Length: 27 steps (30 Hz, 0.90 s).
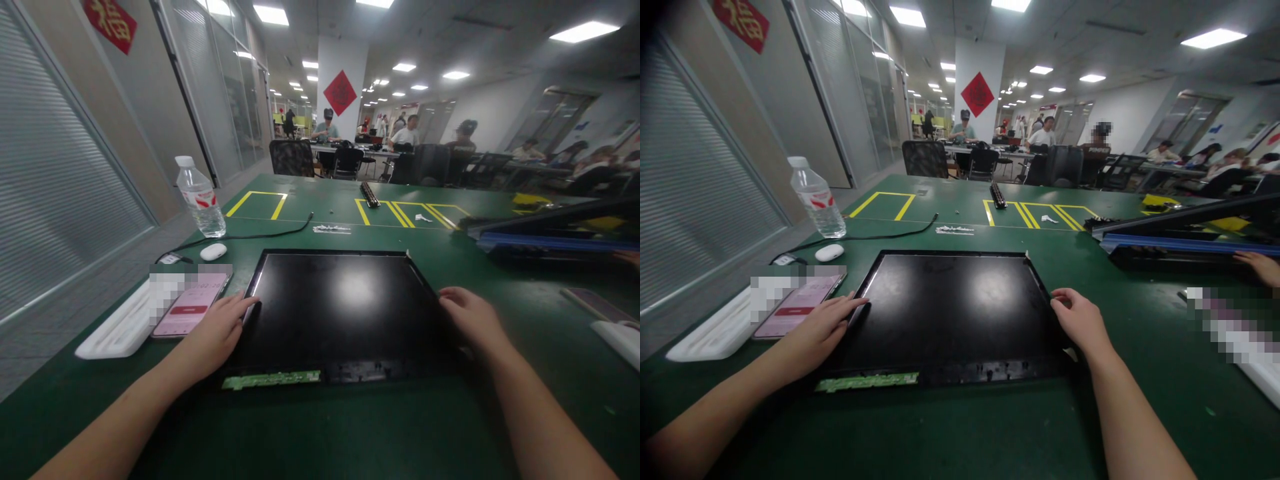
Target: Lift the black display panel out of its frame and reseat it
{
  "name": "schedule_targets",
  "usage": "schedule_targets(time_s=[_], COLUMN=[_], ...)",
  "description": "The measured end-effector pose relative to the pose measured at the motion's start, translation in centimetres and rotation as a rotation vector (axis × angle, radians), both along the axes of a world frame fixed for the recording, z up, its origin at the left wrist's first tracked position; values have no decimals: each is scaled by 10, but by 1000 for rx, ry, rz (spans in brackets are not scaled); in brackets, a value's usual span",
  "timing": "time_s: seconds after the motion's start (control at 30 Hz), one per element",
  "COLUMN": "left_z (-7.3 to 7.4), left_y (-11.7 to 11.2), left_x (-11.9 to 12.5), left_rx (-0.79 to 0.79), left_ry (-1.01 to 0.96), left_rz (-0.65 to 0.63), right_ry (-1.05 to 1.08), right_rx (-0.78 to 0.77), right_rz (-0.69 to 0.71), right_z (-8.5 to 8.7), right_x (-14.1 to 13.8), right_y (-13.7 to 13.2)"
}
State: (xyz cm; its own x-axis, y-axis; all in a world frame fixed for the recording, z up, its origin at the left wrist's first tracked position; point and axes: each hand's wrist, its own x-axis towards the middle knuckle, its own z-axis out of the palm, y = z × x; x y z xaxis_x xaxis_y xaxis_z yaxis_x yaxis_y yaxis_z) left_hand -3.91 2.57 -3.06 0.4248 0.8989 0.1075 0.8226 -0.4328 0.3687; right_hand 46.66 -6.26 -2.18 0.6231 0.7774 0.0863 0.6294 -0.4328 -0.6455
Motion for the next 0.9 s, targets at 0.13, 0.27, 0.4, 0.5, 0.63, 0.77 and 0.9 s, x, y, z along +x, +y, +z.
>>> schedule_targets(time_s=[0.13,0.27,0.4,0.5,0.63,0.77,0.9], left_z=[8,9,2,4,18,27,32], left_y=[-2,-1,1,1,-5,-10,-12], left_x=[3,3,-2,-2,5,10,13], left_rx=[-14,-39,-50,-120,-310,-443,-558], left_ry=[-62,-125,-252,-405,-716,-839,-874], left_rz=[6,-7,43,82,93,240,360], right_ry=[-8,28,-10,-37,-56,-63,-72], right_rx=[7,0,9,13,-9,-41,-46], right_rz=[42,71,66,77,82,84,94], right_z=[-5,-6,-7,-9,-10,-8,-7], right_x=[1,-1,-3,-2,-1,-3,-5], right_y=[3,3,2,3,3,3,3])
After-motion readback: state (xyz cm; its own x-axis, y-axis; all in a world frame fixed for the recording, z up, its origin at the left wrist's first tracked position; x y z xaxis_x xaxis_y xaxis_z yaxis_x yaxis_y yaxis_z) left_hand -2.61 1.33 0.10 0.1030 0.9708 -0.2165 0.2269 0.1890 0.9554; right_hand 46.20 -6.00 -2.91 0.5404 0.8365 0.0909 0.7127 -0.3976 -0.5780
